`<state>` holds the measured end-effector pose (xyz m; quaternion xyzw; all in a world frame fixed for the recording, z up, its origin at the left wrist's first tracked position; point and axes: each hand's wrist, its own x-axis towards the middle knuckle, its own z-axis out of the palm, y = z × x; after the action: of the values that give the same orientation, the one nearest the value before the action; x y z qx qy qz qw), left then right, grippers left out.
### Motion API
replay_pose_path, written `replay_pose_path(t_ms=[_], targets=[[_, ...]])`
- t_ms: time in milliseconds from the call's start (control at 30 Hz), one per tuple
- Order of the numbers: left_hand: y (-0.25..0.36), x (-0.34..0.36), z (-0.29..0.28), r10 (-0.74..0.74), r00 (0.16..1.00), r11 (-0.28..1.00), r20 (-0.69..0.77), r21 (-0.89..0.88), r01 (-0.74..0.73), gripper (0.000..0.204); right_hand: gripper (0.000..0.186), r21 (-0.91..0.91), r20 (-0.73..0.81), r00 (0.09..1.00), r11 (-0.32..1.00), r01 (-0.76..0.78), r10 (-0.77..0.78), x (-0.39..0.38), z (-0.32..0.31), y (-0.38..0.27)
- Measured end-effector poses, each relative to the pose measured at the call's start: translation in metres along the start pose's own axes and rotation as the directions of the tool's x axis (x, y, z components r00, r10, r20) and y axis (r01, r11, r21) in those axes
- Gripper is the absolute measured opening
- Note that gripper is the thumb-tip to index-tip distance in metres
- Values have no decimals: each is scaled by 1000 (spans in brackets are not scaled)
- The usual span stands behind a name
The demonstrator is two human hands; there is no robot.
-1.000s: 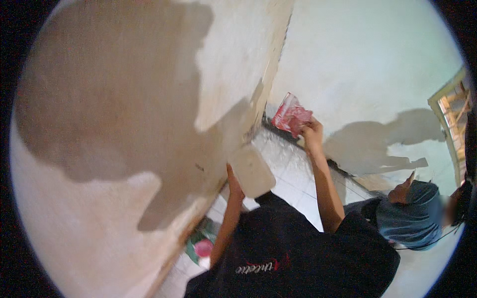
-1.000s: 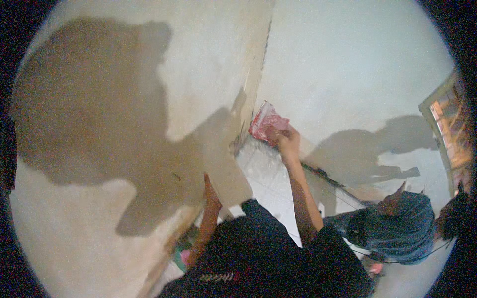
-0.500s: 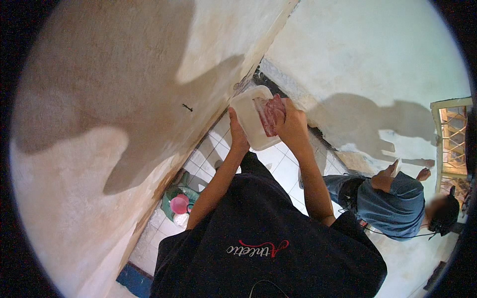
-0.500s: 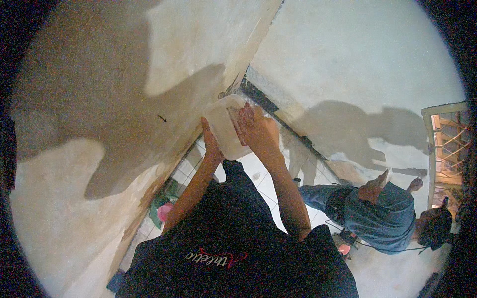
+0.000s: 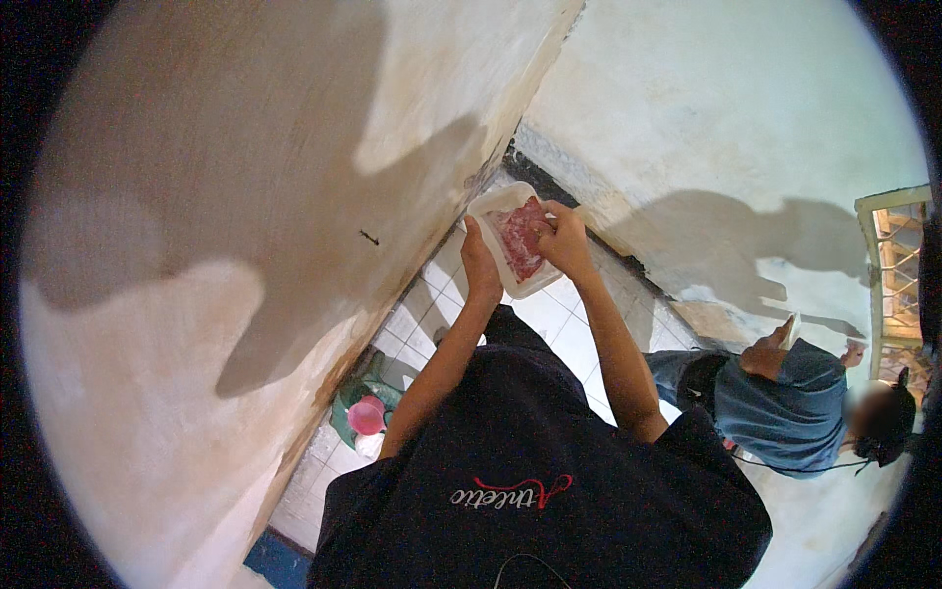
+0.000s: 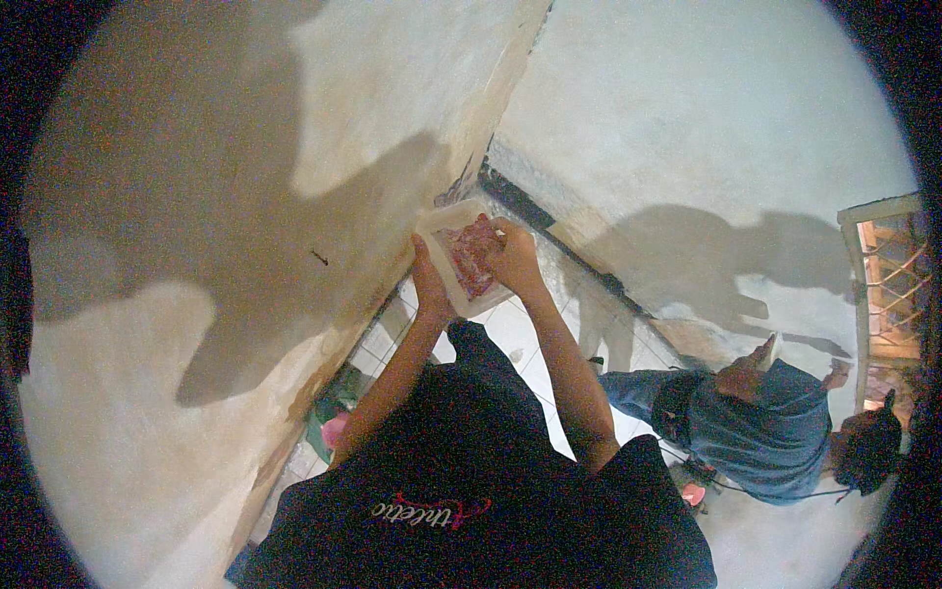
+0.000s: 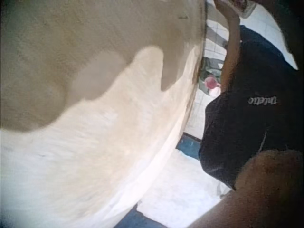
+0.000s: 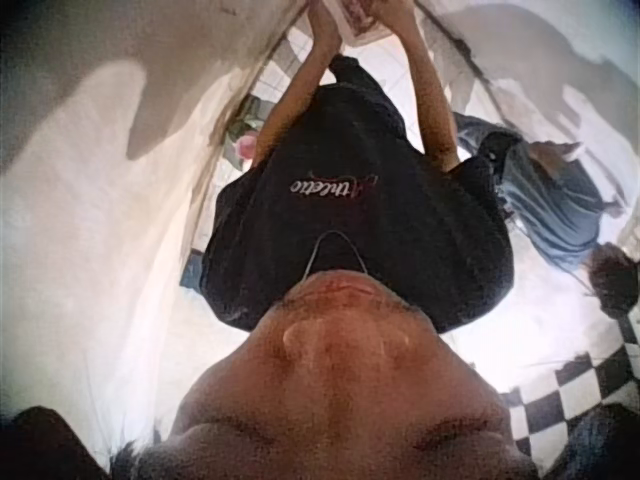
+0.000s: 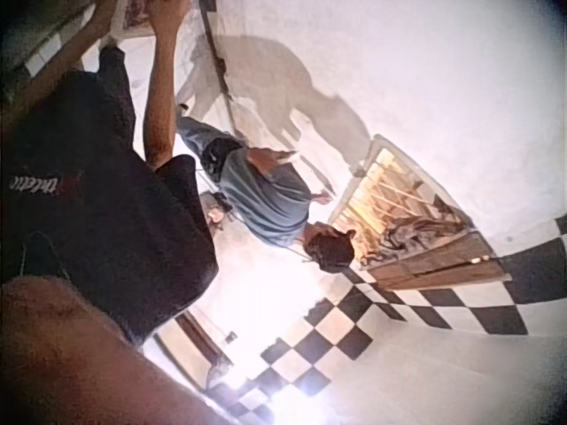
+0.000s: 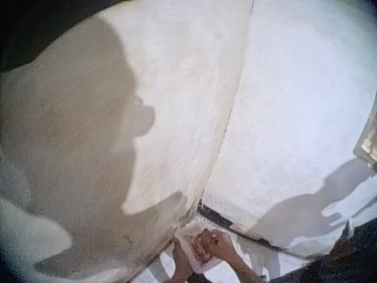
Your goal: The person applies putty to a wall using a spatula, dipping it into a container and smoothing the material over damaged areas of the wall surface.
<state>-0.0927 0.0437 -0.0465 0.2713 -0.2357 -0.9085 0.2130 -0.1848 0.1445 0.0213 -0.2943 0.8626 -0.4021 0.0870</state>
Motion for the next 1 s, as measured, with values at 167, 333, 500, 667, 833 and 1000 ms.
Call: replay_pose_path(t_ms=[167, 333, 500, 667, 833, 1000], targets=[[3, 18, 7, 80, 989, 978, -125, 204, -54, 69, 20, 316, 168, 952, 901, -299, 257, 24, -2, 23], [10, 38, 21, 27, 976, 983, -214, 181, 13, 72, 24, 525, 249, 896, 726, -444, 367, 45, -21, 18], [3, 72, 32, -25, 982, 999, -189, 24, 30, 73, 23, 561, 376, 889, 699, -443, 262, 73, -39, 65], [-3, 116, 29, -91, 996, 988, -22, -126, 87, 76, 22, 652, 454, 863, 577, -492, 222, 93, -61, 63], [1, 136, 31, -39, 997, 977, 72, -207, 53, 75, 17, 825, 324, 863, 330, -459, 388, 141, -65, 77], [-8, 135, -12, 1, 998, 976, 59, -218, 12, 76, 16, 891, 288, 899, 252, -377, 329, 232, -42, 116]])
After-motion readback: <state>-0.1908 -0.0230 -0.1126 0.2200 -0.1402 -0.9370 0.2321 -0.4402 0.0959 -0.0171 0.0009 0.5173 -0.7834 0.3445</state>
